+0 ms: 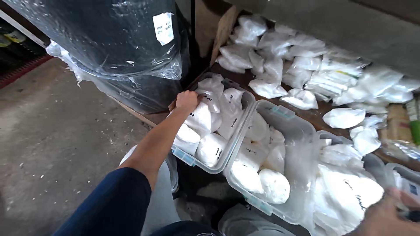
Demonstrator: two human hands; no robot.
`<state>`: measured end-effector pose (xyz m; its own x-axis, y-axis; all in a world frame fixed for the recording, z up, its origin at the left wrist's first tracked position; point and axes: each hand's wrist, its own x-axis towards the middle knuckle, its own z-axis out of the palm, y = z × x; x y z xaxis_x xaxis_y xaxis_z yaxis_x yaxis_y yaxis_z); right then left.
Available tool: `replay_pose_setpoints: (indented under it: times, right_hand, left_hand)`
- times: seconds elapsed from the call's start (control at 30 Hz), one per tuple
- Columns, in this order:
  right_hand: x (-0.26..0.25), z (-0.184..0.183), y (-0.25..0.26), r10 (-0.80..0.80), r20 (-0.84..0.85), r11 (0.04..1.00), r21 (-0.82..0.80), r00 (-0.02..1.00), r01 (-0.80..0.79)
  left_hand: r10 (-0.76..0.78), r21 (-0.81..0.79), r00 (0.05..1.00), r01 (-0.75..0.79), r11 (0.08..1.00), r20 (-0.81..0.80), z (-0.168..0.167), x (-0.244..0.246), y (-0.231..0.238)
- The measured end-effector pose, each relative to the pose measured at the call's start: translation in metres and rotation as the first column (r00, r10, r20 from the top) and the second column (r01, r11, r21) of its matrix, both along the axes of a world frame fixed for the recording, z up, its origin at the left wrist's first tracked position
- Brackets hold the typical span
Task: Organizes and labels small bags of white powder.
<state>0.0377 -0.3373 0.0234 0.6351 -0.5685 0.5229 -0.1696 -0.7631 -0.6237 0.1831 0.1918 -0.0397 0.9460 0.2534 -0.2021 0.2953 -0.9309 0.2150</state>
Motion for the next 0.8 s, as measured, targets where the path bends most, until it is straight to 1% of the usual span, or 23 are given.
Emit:
replay_pose_setpoints:
  times: [0.07,0.1,0.13,0.17,0.2,0.27,0.33,0.37,0.4,0.43,0.47,0.5,0.53,0.57,0.6,0.63,0.67,0.7,0.73,0.77,0.8]
  right_hand:
    - [0.013,-0.001,0.049,0.225,-0.016,0.974,0.003,0.974,-0.225]
    - [0.019,-0.005,0.078,0.362,-0.030,0.932,0.026,0.932,-0.361]
    - [0.024,-0.010,0.110,0.499,-0.054,0.866,0.060,0.865,-0.496]
    - [0.028,-0.015,0.144,0.608,-0.090,0.794,0.103,0.789,-0.599]
    - [0.029,-0.017,0.178,0.690,-0.158,0.724,0.165,0.707,-0.670]
    - [0.031,-0.020,0.237,0.774,-0.372,0.620,0.285,0.512,-0.731]
    - [0.036,-0.024,0.278,0.783,-0.567,0.544,0.426,0.255,-0.723]
    - [0.040,-0.029,0.290,0.765,-0.630,0.519,0.479,0.134,-0.708]
    - [0.042,-0.035,0.297,0.741,-0.669,0.506,0.501,0.056,-0.702]
    - [0.042,-0.042,0.299,0.744,-0.668,0.483,0.503,0.033,-0.717]
    - [0.041,-0.050,0.297,0.780,-0.623,0.451,0.500,0.055,-0.739]
    - [0.038,-0.060,0.293,0.831,-0.544,0.418,0.472,0.117,-0.776]
    - [0.035,-0.072,0.289,0.869,-0.455,0.407,0.431,0.195,-0.806]
    - [0.033,-0.079,0.287,0.876,-0.405,0.424,0.394,0.260,-0.815]
    - [0.030,-0.079,0.286,0.862,-0.399,0.465,0.377,0.313,-0.801]
    - [0.028,-0.073,0.285,0.830,-0.430,0.524,0.381,0.355,-0.762]
    - [0.027,-0.062,0.284,0.791,-0.478,0.586,0.408,0.382,-0.700]
    - [0.028,-0.052,0.282,0.762,-0.502,0.633,0.443,0.408,-0.635]
    - [0.031,-0.047,0.278,0.741,-0.496,0.667,0.471,0.452,-0.577]
    - [0.033,-0.043,0.271,0.728,-0.464,0.685,0.517,0.505,-0.513]
    - [0.035,-0.037,0.264,0.719,-0.410,0.681,0.577,0.562,-0.450]
  left_hand:
    - [0.030,-0.016,0.999,-0.031,0.999,-0.039,0.003,-0.001,-0.005]
    - [0.013,-0.032,0.999,-0.014,0.999,-0.041,0.006,-0.007,-0.009]
    - [-0.035,-0.047,0.999,0.034,0.998,-0.016,0.009,-0.020,-0.014]
    - [-0.115,-0.046,0.992,0.117,0.992,0.060,0.009,-0.036,-0.022]
    - [-0.203,-0.021,0.961,0.210,0.977,0.188,0.003,-0.053,-0.030]
    - [-0.327,0.043,0.851,0.341,0.939,0.411,-0.006,-0.084,-0.048]
    - [-0.375,0.149,0.687,0.367,0.918,0.622,-0.013,-0.109,-0.066]
    - [-0.385,0.183,0.624,0.365,0.913,0.679,-0.014,-0.119,-0.073]
    - [-0.399,0.210,0.586,0.365,0.907,0.705,-0.013,-0.127,-0.079]
    - [-0.414,0.228,0.570,0.370,0.901,0.710,-0.010,-0.133,-0.082]
    - [-0.422,0.239,0.561,0.371,0.897,0.713,-0.008,-0.137,-0.084]
    - [-0.416,0.235,0.544,0.371,0.898,0.729,-0.007,-0.138,-0.086]
    - [-0.388,0.198,0.526,0.381,0.903,0.757,-0.005,-0.138,-0.086]
    - [-0.337,0.130,0.516,0.397,0.909,0.788,-0.002,-0.137,-0.085]
    - [-0.280,0.041,0.538,0.414,0.910,0.795,0.004,-0.136,-0.081]
    - [-0.232,-0.060,0.607,0.421,0.905,0.761,0.013,-0.136,-0.074]
    - [-0.208,-0.156,0.715,0.407,0.900,0.667,0.023,-0.135,-0.061]
    - [-0.209,-0.238,0.834,0.371,0.898,0.511,0.030,-0.132,-0.044]
    - [-0.246,-0.290,0.918,0.339,0.895,0.312,0.031,-0.127,-0.024]
    - [-0.312,-0.315,0.942,0.335,0.888,0.122,0.024,-0.124,-0.005]
    - [-0.378,-0.329,0.926,0.354,0.876,-0.012,0.011,-0.123,0.012]
